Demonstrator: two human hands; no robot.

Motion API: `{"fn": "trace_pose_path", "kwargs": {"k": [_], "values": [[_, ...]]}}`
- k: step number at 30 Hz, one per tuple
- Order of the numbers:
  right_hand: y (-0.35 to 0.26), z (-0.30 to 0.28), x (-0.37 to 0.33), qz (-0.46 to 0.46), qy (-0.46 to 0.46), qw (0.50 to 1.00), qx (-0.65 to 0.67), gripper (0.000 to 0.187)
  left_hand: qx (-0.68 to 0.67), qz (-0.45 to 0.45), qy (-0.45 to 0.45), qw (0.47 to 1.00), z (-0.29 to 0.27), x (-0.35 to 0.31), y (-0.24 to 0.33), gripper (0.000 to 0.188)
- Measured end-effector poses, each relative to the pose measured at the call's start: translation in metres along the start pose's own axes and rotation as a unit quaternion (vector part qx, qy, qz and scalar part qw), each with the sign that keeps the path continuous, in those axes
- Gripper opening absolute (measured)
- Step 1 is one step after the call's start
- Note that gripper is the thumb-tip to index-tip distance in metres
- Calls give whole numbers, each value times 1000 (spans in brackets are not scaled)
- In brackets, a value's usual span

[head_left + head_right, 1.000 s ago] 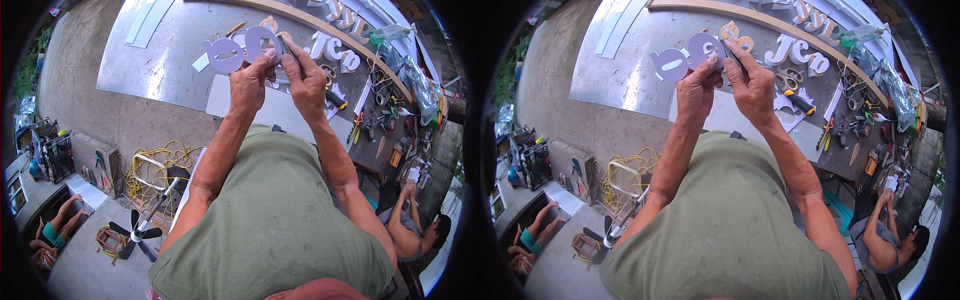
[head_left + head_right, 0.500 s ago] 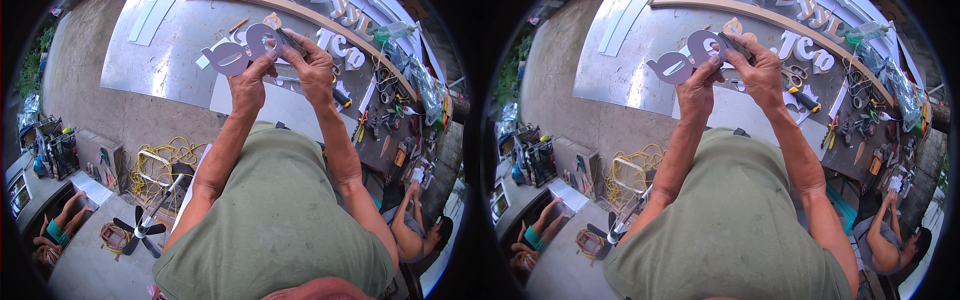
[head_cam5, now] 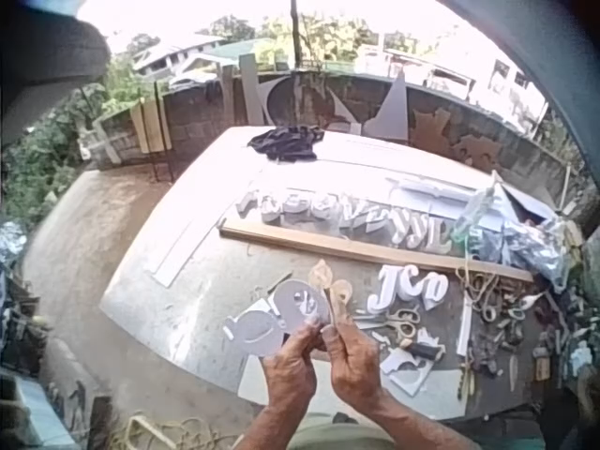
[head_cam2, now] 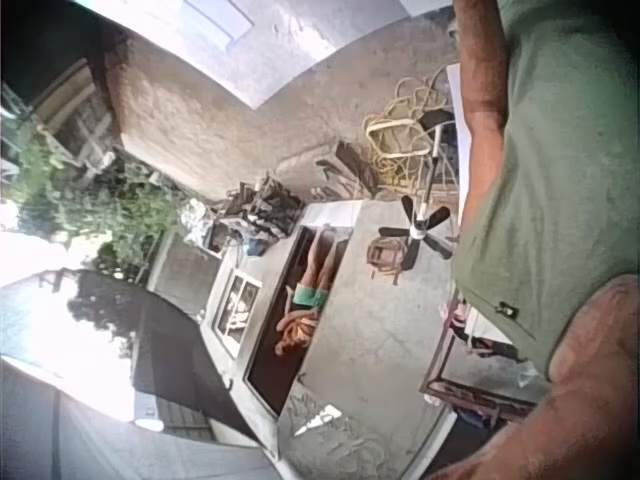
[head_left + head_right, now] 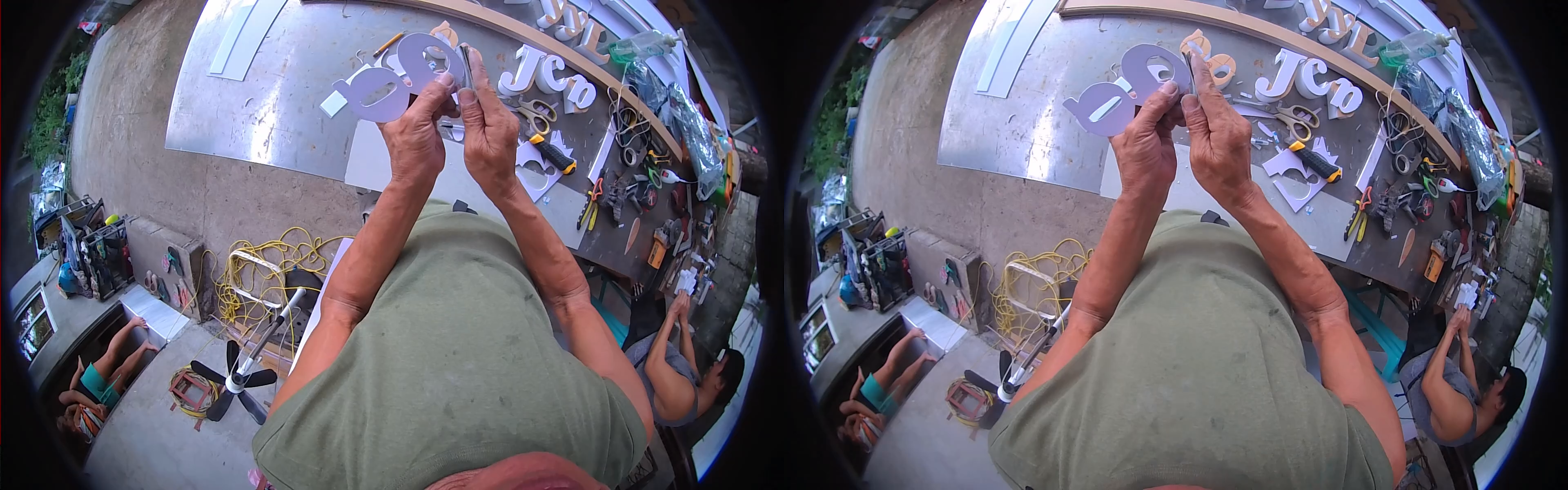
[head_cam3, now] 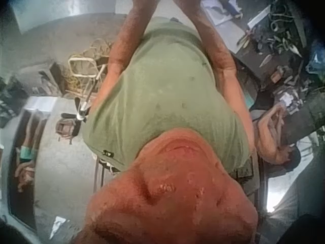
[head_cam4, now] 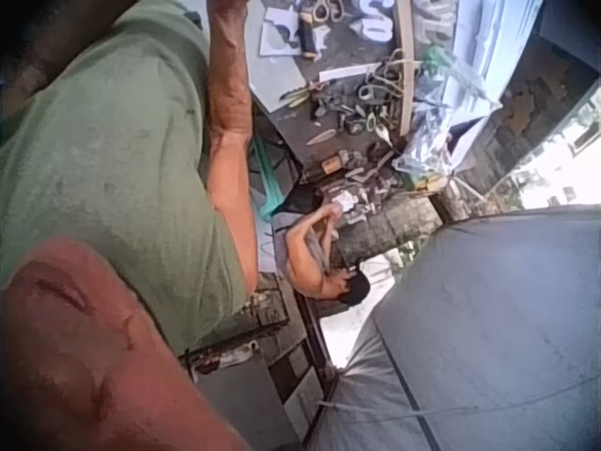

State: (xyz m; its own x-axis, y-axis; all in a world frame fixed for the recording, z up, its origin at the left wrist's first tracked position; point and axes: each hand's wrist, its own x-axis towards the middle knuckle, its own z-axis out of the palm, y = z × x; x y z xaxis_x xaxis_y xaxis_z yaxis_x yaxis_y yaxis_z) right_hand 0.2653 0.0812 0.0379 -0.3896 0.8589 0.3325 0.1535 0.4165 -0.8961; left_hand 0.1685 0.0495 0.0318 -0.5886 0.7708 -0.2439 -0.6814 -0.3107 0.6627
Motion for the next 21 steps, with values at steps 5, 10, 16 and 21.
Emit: {"fn": "trace_pose_path", "kwargs": {"k": [5, 10, 16, 21], "values": [[2, 4, -13, -63, 30, 995, -70, 48, 14, 7, 13, 1000, 10, -3, 2, 14], [-30, -8, 8, 186, -65, 980, -5, 51, 38, 16, -12, 999, 10, -5, 4, 10], [-4, 6, -8, -66, 11, 994, -89, 46, 52, 44, -18, 997, 3, 3, 5, 13], [-10, 2, -3, -50, 9, 995, -87, 46, 56, 50, -34, 997, 8, 0, 9, 11]]}}
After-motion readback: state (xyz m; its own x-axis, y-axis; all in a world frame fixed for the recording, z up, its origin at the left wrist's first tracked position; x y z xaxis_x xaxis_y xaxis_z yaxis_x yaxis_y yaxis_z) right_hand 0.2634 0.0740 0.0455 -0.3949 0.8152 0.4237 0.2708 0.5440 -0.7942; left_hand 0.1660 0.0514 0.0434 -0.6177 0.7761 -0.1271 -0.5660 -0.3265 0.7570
